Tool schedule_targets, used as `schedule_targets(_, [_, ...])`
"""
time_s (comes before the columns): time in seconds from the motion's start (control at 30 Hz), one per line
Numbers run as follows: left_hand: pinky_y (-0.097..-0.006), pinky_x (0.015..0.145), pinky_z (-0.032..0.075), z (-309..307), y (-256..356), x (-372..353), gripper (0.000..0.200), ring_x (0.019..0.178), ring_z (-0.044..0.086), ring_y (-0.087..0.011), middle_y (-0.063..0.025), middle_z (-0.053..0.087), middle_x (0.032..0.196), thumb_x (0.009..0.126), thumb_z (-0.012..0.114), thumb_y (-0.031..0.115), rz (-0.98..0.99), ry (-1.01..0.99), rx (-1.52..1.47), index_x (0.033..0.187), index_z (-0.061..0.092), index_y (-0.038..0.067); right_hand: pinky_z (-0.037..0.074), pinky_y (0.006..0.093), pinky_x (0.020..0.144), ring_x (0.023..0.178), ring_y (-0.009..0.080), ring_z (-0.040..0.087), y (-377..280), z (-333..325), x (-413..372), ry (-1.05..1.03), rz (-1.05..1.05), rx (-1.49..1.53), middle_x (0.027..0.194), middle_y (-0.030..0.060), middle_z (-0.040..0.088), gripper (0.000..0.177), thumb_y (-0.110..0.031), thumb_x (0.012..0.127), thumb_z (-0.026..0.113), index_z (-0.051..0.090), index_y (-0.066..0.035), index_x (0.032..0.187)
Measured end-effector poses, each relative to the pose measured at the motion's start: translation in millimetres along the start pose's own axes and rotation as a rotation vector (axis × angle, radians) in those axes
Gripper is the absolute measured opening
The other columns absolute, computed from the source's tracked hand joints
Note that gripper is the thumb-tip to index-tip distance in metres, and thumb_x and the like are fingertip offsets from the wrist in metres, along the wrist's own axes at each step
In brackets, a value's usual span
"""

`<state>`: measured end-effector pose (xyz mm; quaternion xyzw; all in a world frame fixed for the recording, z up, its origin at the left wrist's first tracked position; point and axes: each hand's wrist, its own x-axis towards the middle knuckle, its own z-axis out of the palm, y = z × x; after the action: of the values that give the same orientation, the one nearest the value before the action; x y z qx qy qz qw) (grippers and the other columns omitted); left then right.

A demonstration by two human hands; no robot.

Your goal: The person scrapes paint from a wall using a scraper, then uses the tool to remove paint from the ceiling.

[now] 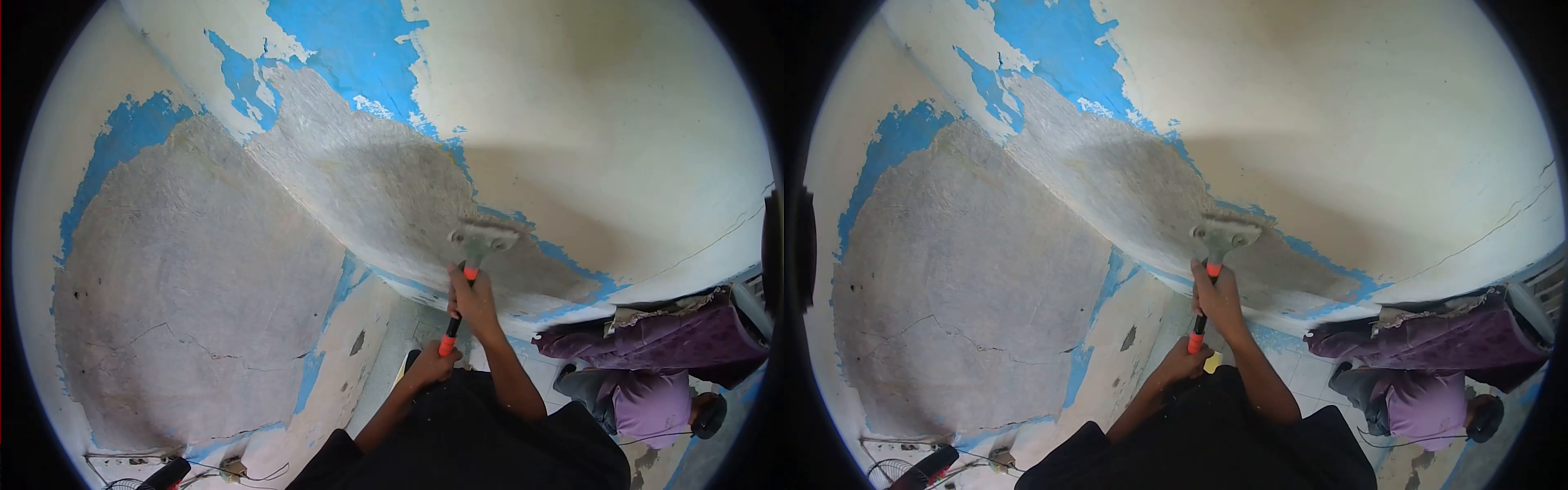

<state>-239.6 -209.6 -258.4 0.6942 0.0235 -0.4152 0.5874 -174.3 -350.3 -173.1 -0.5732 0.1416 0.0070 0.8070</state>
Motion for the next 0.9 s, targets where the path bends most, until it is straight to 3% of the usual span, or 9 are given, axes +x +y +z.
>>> schedule_targets(0.1, [-0.0281,0.041,0.034,4,19,-8,0.027,0.041,0.046,-0.0120,-0.0015,0.049,0.052,0.085,0.062,0.021,0.009,0.000,0.035,0.067,0.050,0.005,0.034,0.0273,0.038,0.040,0.0090,0.038,-29,3,-7,-0.019,0.025,0.030,0.053,-0.0012,0.038,0.036,-0.027,0.096,0.058,0.042,-0.008,0.070])
schedule_targets(0.27, [-0.0291,0.042,0.035,6,-17,4,0.026,0.042,0.047,-0.0127,-0.0018,0.050,0.053,0.085,0.062,0.022,-0.045,0.037,0.003,0.069,0.052,0.005,0.034,0.0274,0.037,0.040,0.0091,0.039,20,-7,1,-0.015,0.042,0.002,0.053,-0.0009,0.039,0.037,-0.026,0.096,0.057,0.042,-0.008,0.068])
schedule_targets(0.5, [-0.0304,0.043,0.036,-6,1,0,0.028,0.043,0.048,-0.0135,-0.0016,0.050,0.052,0.084,0.063,0.023,0.005,0.079,0.120,0.065,0.052,0.006,0.034,0.0279,0.037,0.039,0.0093,0.040,-12,4,1,-0.048,-0.012,0.031,0.052,-0.0007,0.040,0.038,-0.027,0.097,0.057,0.042,-0.007,0.068])
schedule_targets(0.57, [-0.0305,0.043,0.036,-4,-25,10,0.030,0.043,0.048,-0.0135,-0.0016,0.050,0.052,0.084,0.063,0.023,-0.014,0.043,0.015,0.063,0.052,0.006,0.034,0.0277,0.037,0.039,0.0093,0.040,15,0,7,-0.053,-0.016,-0.035,0.053,-0.0009,0.040,0.038,-0.027,0.097,0.056,0.042,-0.007,0.068])
schedule_targets(0.8, [-0.0299,0.042,0.035,2,14,-6,0.030,0.042,0.048,-0.0131,-0.0024,0.050,0.052,0.085,0.062,0.022,-0.018,0.039,-0.002,0.063,0.051,0.006,0.035,0.0269,0.037,0.039,0.0097,0.042,-23,5,-1,-0.066,0.012,0.028,0.053,-0.0004,0.042,0.036,-0.026,0.097,0.057,0.044,-0.007,0.069])
schedule_targets(0.9, [-0.0293,0.041,0.035,0,-15,5,0.029,0.041,0.048,-0.0132,-0.0029,0.050,0.051,0.085,0.062,0.021,0.028,-0.010,-0.083,0.063,0.051,0.005,0.035,0.0271,0.037,0.039,0.0094,0.042,2,4,5,-0.040,0.004,-0.062,0.053,-0.0005,0.042,0.036,-0.026,0.097,0.057,0.044,-0.007,0.069])
